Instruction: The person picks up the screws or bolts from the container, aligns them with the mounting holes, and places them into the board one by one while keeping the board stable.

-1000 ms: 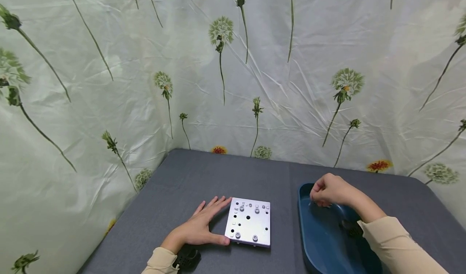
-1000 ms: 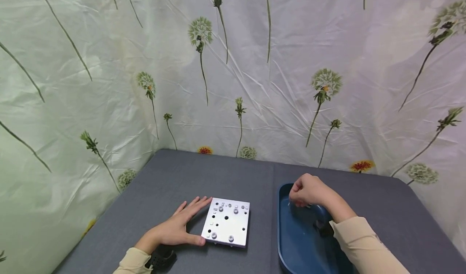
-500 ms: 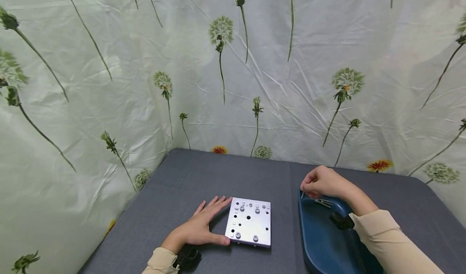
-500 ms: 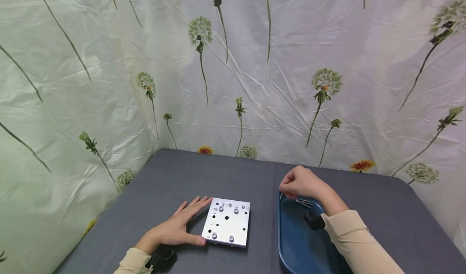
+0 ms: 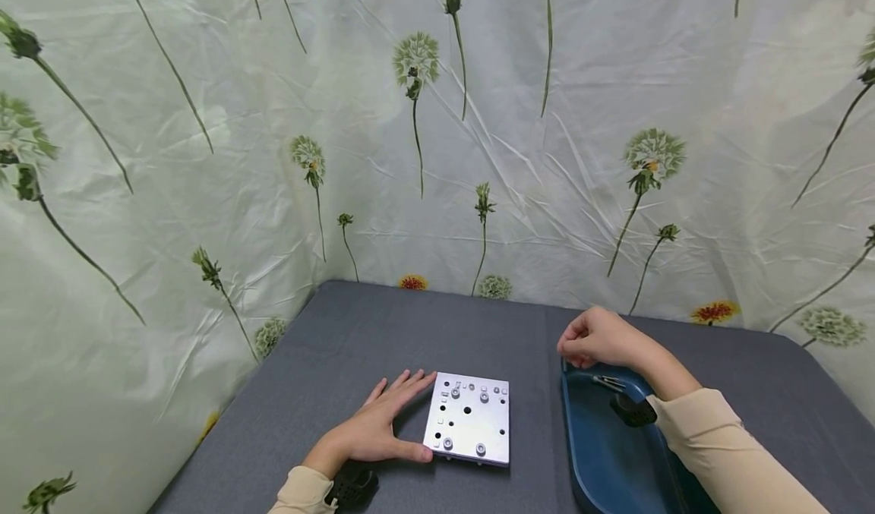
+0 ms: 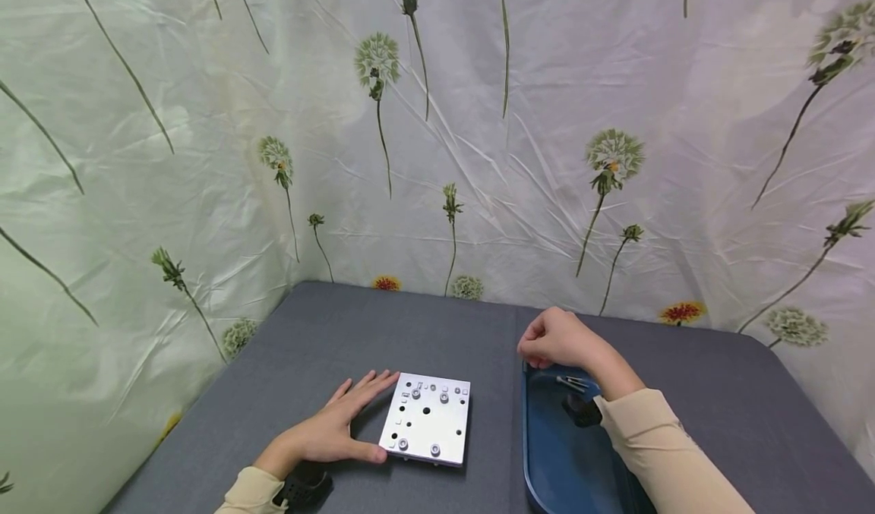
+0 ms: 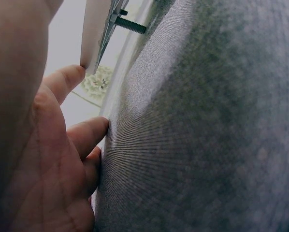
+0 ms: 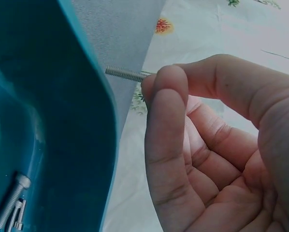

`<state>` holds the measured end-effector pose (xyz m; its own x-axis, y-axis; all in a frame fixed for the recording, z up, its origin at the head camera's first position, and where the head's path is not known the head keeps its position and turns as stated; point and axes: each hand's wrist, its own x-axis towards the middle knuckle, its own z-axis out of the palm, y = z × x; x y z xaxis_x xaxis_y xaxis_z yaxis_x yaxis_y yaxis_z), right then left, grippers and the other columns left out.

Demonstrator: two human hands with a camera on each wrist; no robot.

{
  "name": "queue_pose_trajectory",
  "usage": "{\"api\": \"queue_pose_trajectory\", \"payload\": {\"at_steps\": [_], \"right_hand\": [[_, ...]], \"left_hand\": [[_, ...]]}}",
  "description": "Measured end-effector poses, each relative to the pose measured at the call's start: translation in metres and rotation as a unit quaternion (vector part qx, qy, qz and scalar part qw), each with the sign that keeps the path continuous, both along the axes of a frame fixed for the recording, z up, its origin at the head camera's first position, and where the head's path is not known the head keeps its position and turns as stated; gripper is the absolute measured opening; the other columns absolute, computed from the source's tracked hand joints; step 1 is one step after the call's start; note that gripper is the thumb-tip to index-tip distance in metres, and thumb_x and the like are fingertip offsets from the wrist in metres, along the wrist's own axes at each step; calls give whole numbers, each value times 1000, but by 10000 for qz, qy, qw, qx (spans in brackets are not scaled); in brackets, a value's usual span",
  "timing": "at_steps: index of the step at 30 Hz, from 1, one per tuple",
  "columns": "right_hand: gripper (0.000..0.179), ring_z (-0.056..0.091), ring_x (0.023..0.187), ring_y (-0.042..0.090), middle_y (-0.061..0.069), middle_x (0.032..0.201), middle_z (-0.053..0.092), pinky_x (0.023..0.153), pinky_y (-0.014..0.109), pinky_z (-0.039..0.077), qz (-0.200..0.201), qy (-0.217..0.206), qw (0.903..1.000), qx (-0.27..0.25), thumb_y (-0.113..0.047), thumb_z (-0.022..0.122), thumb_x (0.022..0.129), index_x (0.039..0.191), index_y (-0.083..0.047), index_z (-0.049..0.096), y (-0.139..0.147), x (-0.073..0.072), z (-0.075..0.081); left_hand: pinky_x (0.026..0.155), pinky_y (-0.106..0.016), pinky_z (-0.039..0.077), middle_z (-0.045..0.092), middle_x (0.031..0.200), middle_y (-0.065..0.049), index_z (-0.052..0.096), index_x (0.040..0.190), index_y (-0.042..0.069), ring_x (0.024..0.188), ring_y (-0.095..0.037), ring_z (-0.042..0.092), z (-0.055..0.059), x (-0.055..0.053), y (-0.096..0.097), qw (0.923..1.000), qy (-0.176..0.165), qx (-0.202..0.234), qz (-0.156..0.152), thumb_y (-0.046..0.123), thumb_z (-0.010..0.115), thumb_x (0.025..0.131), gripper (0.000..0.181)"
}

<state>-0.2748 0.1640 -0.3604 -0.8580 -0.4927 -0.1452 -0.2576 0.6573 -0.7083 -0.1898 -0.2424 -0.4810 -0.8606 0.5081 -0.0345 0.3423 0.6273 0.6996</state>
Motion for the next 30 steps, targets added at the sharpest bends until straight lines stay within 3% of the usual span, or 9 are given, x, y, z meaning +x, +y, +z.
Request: {"api": "queue_pose_trajectory", "payload": {"at_steps": [30], "right_hand": [[16,69,70,12,2,75,75,70,34,64,140,10,9999,-50,-10,70,102,94,-1,81,-30,3,-7]], "left_hand": [[126,-81,0,26,178,-15,28,173,25,168,-45,12,-2,0,0,10000,-3,14,4,51,91,83,113]]}}
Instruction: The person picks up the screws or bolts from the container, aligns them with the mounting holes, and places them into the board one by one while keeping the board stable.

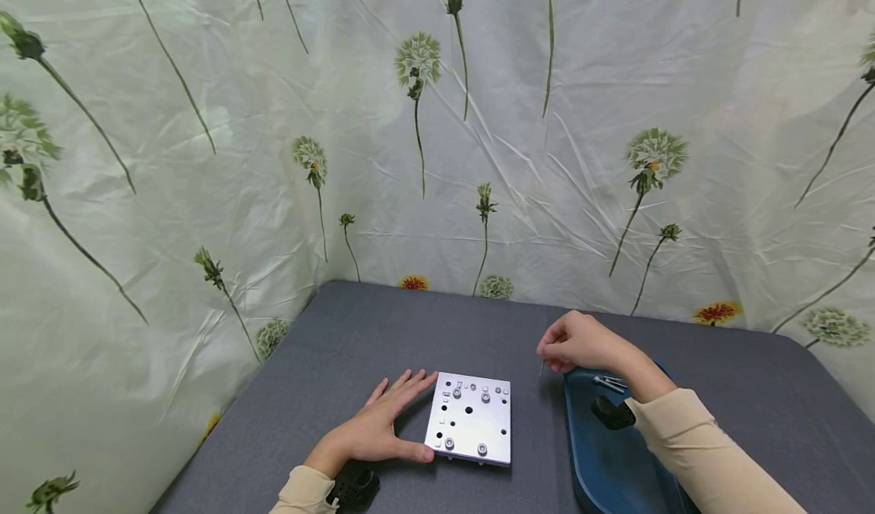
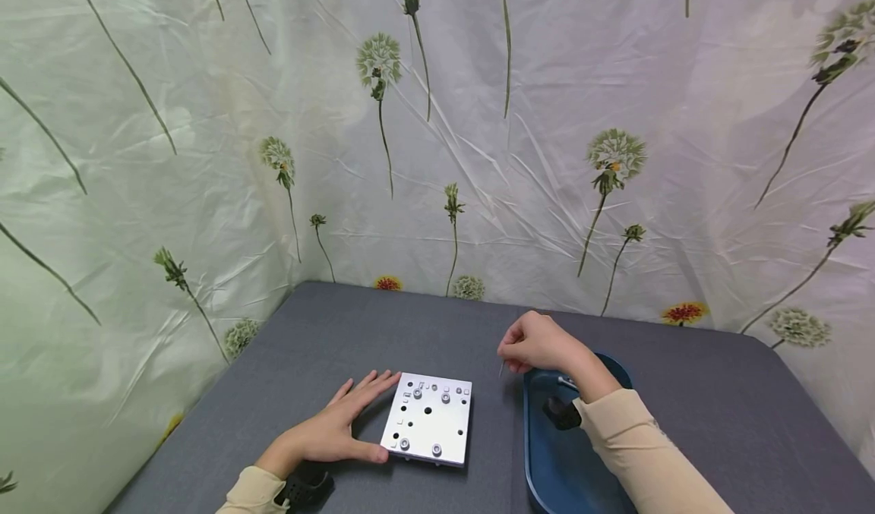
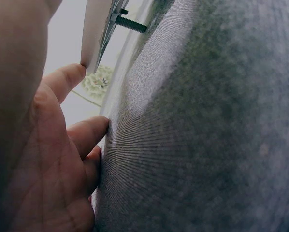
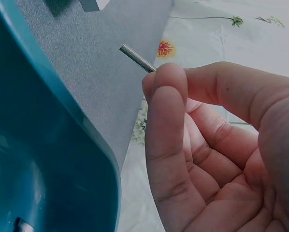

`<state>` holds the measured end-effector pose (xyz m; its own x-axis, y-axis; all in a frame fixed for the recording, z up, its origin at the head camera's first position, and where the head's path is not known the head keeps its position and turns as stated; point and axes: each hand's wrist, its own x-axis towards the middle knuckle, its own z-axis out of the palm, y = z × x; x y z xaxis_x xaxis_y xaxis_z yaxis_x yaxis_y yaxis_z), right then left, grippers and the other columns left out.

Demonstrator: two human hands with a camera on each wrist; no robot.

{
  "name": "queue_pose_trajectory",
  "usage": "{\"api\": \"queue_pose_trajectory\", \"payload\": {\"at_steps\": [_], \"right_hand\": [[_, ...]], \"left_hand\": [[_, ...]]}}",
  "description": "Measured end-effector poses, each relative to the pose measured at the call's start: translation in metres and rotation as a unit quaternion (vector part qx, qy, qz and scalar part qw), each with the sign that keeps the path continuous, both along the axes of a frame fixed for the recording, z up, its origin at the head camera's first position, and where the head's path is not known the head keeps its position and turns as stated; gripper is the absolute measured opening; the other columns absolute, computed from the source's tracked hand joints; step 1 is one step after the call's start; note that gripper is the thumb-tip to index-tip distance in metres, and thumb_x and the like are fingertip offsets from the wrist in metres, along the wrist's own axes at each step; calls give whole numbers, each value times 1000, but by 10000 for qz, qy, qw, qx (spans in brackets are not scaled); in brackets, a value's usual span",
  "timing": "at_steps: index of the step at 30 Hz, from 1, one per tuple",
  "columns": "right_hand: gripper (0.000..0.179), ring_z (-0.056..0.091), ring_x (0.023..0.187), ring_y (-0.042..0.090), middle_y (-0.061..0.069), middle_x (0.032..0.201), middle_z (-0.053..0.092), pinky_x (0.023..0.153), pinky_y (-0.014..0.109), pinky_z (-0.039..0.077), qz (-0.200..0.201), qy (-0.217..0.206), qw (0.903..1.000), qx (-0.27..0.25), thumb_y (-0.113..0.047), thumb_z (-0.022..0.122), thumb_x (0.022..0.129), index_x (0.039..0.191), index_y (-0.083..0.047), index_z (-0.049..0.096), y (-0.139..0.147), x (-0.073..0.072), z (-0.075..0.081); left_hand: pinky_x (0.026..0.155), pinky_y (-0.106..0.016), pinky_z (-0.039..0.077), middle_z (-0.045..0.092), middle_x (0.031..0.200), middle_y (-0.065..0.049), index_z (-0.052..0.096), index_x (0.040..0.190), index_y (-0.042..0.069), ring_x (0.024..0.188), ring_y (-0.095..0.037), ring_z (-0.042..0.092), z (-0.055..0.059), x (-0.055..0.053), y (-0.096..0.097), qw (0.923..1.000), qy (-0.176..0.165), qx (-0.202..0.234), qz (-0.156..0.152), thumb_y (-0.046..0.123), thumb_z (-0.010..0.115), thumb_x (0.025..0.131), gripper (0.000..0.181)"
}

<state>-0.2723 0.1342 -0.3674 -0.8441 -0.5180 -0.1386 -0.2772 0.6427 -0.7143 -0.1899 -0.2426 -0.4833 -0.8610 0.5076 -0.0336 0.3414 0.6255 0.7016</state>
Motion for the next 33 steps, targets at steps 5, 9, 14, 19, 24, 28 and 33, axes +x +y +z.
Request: {"api": "queue_pose_trajectory", "payload": {"at_steps": [5,9,14,19,24,28,33], "right_hand": [[17,69,70,13,3,76,75,70,34,63,22,-61,10000,-2,-11,70,102,95,-2,81,-4,0,-2],[17,69,69,13,3,75,75,71,36,63,2,-99,9999,29,-13,71,102,95,0,81,-7,-1,-3],[16,70,69,13,2,74,75,70,37,63,-11,-93,9999,72,-12,72,102,95,0,81,-11,0,-5],[15,70,69,13,3,75,75,71,38,64,-41,-155,9998,86,-11,72,102,98,1,80,-15,3,-10],[14,71,68,12,3,75,76,71,38,66,-24,-203,9998,62,-10,73,101,98,1,80,-19,4,-14],[14,70,67,12,3,74,75,69,36,65,-4,-203,9998,58,-10,73,101,97,1,80,-21,6,-15],[15,69,67,12,2,74,74,68,35,65,103,-167,9998,51,-10,73,101,96,1,80,-23,8,-16]], "left_hand": [[126,-81,0,26,178,-16,27,173,27,168,-45,12,0,-1,0,10000,30,-15,-15,52,91,83,112],[126,-81,0,26,178,-16,27,172,29,168,-45,12,0,-2,0,10000,83,-18,-13,52,91,83,112],[126,-81,0,26,178,-17,28,172,26,168,-45,12,2,-1,0,9999,112,-20,-6,52,91,82,113],[126,-81,0,26,178,-16,28,172,24,168,-45,12,3,-1,1,10000,33,-28,10,53,91,82,113],[126,-81,0,26,179,-14,28,172,27,168,-45,12,1,0,0,10000,-5,-72,37,53,90,83,112],[125,-82,0,27,178,-14,28,172,28,168,-46,13,0,1,0,9999,-4,-67,77,53,91,83,112],[125,-82,0,27,178,-15,28,172,29,167,-46,13,1,1,2,9999,9,-47,98,52,91,82,112]]}}
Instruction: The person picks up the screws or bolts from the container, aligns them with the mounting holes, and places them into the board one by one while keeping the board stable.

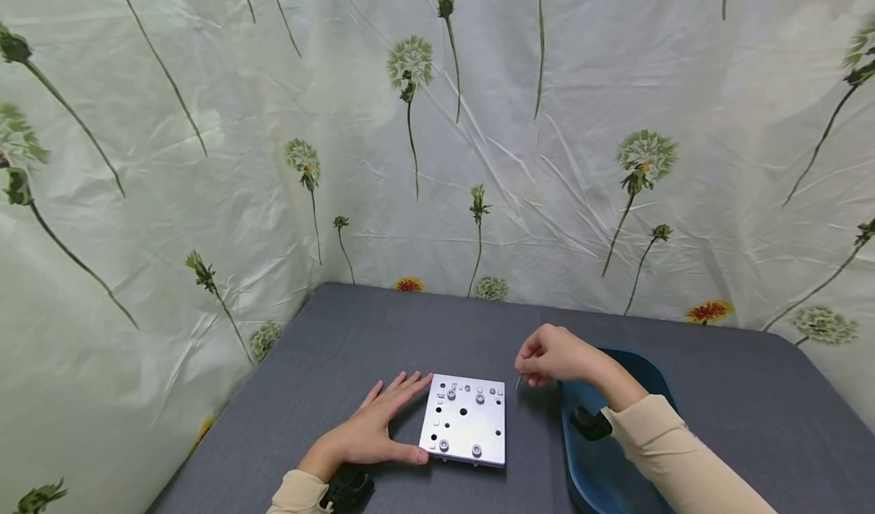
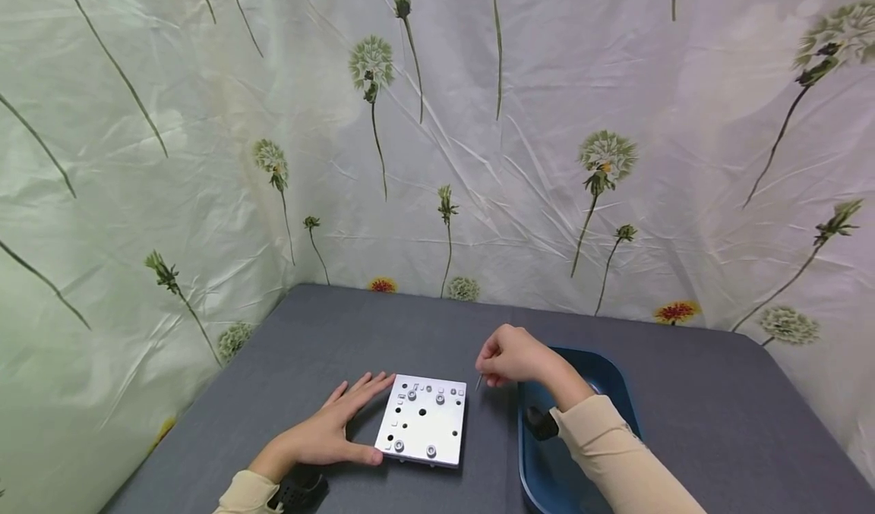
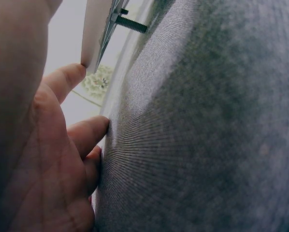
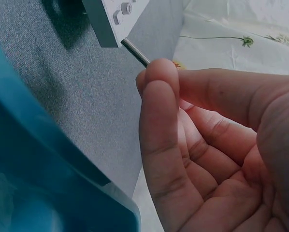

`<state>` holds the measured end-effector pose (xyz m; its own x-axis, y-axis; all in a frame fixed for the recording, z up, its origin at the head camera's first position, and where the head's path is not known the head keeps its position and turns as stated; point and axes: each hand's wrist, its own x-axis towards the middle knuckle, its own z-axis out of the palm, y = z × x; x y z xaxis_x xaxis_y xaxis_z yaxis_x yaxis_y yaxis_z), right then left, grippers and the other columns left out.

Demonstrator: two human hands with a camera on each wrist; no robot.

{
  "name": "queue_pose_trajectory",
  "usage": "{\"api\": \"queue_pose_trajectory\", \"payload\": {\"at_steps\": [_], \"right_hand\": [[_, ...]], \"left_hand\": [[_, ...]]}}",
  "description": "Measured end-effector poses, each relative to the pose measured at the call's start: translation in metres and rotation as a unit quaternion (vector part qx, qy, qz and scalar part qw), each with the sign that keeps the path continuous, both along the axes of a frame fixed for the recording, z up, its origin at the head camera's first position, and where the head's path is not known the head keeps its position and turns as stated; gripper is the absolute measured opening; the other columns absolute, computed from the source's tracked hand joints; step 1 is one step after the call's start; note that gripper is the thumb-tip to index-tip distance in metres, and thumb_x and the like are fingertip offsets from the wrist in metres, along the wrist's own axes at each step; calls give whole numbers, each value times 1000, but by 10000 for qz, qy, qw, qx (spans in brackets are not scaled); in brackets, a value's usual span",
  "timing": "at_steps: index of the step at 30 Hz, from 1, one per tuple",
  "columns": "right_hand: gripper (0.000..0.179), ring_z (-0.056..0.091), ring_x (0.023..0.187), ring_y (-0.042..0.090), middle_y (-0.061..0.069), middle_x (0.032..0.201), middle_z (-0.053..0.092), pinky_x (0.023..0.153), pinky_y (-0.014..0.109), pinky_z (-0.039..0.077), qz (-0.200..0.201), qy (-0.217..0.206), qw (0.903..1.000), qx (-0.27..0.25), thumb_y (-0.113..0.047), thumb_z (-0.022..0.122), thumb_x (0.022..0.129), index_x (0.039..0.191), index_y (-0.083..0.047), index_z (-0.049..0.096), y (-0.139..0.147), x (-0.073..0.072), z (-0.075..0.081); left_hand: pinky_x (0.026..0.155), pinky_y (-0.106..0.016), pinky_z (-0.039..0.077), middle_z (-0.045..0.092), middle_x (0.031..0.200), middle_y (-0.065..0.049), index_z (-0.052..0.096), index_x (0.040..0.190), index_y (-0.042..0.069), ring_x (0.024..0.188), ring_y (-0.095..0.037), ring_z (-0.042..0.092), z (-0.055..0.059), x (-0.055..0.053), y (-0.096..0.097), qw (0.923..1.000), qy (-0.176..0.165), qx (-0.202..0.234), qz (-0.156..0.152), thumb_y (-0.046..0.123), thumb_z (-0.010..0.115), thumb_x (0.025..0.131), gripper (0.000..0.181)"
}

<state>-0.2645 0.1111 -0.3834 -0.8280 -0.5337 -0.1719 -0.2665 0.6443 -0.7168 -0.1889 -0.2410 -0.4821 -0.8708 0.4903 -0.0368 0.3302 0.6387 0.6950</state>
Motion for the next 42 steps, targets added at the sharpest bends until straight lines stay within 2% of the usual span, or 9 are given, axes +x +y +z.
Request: {"api": "queue_pose_trajectory", "payload": {"at_steps": [5,9,27,34,42], "right_hand": [[15,70,68,11,2,75,75,68,32,64,174,2,9998,-58,-10,72,102,96,2,80,-3,0,-1],[15,71,68,11,3,76,76,71,37,67,267,-51,9996,-122,-9,71,102,98,2,80,-6,1,-2],[13,67,64,10,3,73,73,68,38,66,289,-160,9995,-26,-8,72,102,92,-4,80,-25,7,-12],[13,67,64,11,1,71,72,69,39,66,284,-82,9996,-6,-9,74,101,90,-6,80,-31,7,-11],[12,66,63,12,3,71,72,69,42,66,377,-88,9992,-94,-9,75,100,90,-4,80,-31,12,-10]], "left_hand": [[125,-82,0,27,178,-15,28,172,31,167,-46,14,0,1,-1,10000,65,-26,13,53,91,82,113],[125,-82,0,27,178,-15,27,172,30,167,-46,13,-1,2,-2,10000,60,-37,29,52,91,82,113],[125,-81,0,27,178,-15,29,172,26,168,-46,13,-1,-1,0,10000,-49,-2,5,52,91,83,112],[125,-82,0,27,178,-15,29,172,26,167,-47,13,0,0,-2,10000,-24,4,64,52,91,82,113],[126,-81,1,26,178,-15,29,172,27,168,-46,13,0,0,-1,10000,-44,39,-17,51,91,83,111]]}}
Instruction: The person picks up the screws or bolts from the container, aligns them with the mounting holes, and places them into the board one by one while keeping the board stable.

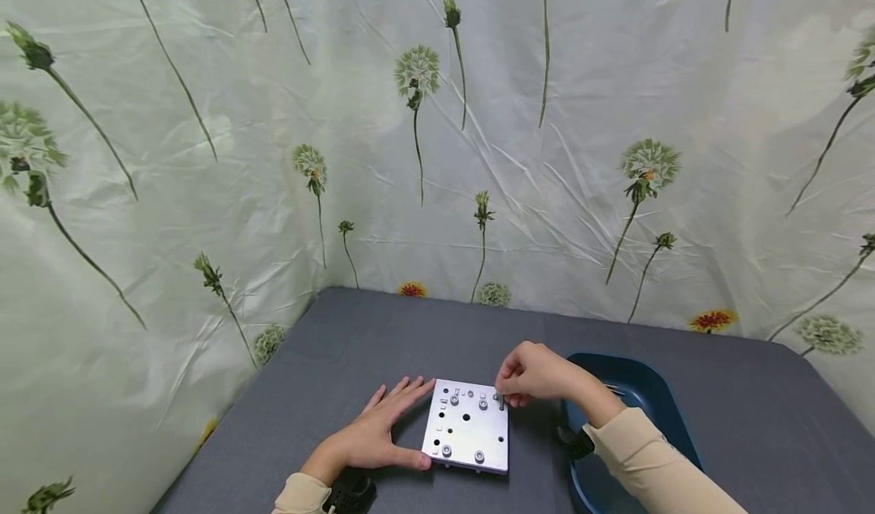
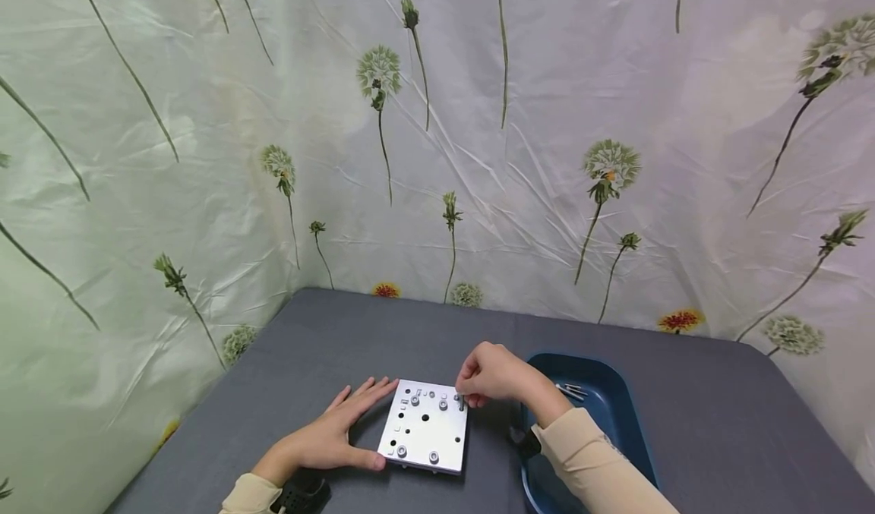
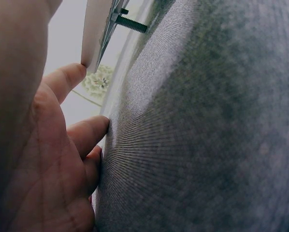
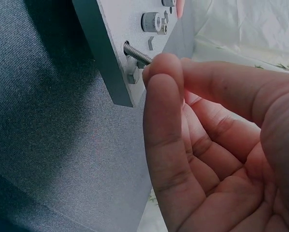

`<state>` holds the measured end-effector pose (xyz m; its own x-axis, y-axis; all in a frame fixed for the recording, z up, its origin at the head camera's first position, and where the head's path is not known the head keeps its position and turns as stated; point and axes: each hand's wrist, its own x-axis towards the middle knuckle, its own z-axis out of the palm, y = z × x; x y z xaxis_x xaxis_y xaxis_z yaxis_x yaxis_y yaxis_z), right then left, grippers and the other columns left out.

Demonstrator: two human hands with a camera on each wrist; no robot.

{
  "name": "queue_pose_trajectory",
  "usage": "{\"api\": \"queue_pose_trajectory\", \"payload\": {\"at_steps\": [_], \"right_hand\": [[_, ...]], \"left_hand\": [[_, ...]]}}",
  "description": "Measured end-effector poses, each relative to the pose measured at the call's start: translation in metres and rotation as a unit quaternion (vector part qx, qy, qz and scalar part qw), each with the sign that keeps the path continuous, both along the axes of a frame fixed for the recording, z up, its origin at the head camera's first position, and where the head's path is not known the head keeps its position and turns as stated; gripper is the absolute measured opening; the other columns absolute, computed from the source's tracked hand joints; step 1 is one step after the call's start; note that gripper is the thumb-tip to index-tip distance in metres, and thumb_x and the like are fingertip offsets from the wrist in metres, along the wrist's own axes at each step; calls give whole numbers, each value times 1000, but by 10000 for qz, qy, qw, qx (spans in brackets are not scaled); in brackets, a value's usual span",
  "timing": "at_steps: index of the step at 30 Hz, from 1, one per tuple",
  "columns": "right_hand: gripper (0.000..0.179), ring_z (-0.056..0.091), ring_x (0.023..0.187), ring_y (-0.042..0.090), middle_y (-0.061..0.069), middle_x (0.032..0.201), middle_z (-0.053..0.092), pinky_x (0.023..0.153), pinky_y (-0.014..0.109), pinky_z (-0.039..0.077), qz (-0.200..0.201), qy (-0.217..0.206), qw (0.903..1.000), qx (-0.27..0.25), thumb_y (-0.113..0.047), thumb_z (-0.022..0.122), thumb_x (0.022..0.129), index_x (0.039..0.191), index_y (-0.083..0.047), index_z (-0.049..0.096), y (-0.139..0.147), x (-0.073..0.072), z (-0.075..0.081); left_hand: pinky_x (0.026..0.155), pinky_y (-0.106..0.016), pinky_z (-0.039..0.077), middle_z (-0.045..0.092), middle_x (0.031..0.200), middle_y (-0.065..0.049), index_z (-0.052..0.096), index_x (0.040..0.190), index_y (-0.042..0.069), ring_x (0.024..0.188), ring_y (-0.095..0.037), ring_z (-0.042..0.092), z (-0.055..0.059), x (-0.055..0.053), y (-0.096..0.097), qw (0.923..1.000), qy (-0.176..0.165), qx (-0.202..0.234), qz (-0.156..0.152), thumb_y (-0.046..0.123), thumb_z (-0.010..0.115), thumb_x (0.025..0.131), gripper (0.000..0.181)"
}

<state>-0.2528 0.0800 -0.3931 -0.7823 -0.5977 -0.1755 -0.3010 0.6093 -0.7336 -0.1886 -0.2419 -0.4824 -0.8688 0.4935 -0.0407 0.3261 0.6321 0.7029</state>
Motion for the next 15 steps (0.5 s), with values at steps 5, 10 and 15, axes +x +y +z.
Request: {"api": "queue_pose_trajectory", "payload": {"at_steps": [5,10,15], "right_hand": [[12,65,62,11,2,70,71,67,41,65,-24,41,10000,33,-10,76,100,89,-5,80,-1,1,1],[13,65,62,11,1,69,71,66,38,64,-58,51,9999,79,-11,76,99,88,-6,80,-3,2,1],[12,65,62,11,2,69,70,66,37,64,-106,34,9999,70,-9,77,99,87,-6,79,-3,2,1]], "left_hand": [[126,-81,0,27,178,-15,29,172,30,168,-45,13,0,0,1,10000,-30,-6,36,51,91,83,111],[126,-81,0,27,178,-14,29,172,31,168,-45,13,0,0,1,10000,-43,-32,66,51,91,83,111],[126,-81,0,27,178,-14,29,172,31,168,-45,13,-1,0,1,10000,-24,-49,59,52,91,83,111]]}}
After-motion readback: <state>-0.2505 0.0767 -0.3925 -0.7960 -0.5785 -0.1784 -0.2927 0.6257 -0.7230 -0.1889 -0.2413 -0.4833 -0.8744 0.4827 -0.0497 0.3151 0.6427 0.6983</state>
